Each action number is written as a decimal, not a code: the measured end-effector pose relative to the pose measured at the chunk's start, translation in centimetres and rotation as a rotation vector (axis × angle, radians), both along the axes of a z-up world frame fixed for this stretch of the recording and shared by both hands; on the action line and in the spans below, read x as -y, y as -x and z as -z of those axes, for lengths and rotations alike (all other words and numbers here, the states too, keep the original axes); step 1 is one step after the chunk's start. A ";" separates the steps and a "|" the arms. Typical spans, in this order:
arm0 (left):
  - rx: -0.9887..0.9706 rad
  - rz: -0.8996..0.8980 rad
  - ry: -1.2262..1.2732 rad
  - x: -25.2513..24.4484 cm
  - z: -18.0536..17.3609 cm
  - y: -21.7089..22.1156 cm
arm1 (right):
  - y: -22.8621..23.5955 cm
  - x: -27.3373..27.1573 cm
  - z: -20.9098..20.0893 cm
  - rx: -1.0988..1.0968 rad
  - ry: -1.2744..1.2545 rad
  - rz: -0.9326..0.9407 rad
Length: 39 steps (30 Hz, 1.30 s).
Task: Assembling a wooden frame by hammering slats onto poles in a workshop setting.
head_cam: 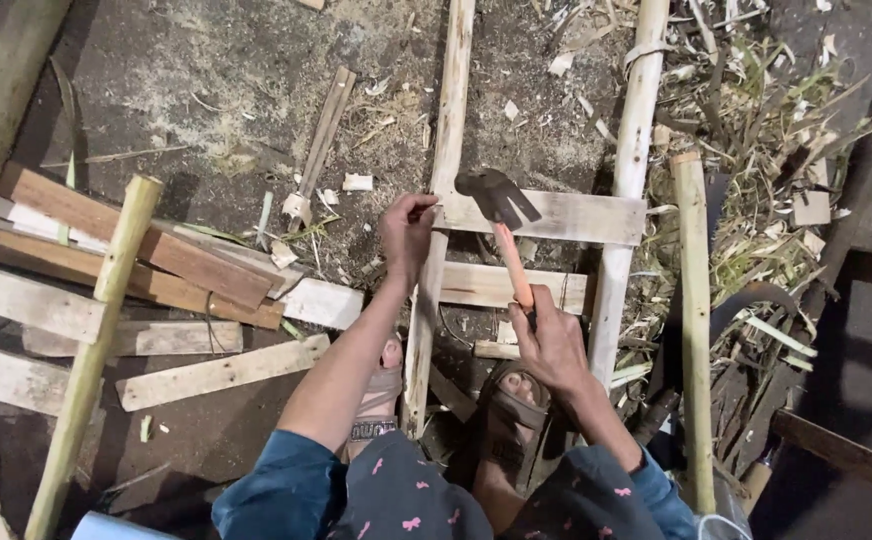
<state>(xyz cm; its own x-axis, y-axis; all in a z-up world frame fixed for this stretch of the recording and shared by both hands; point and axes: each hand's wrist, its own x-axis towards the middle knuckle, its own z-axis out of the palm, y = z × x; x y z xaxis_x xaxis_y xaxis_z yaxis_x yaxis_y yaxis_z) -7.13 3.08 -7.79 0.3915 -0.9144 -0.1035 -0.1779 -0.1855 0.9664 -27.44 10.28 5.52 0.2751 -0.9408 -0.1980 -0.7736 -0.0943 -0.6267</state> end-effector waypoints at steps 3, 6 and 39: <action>-0.771 -0.112 -0.100 0.5 0.4 -0.2 | 0.3 -0.7 -0.1 0.022 -0.003 0.050; 0.282 0.148 0.108 0.5 -0.2 -0.6 | 0.6 -1.7 -0.4 0.062 0.018 0.096; 0.144 0.179 -0.059 1.8 -0.3 0.5 | 1.8 -2.3 0.2 -0.108 -0.074 0.097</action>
<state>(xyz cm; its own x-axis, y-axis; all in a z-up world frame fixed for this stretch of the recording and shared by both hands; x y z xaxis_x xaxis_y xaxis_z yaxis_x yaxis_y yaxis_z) -7.60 1.24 -7.45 0.2382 -0.9646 -0.1135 -0.3478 -0.1938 0.9173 -29.24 12.54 5.35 0.1574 -0.9435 -0.2916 -0.8400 0.0274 -0.5419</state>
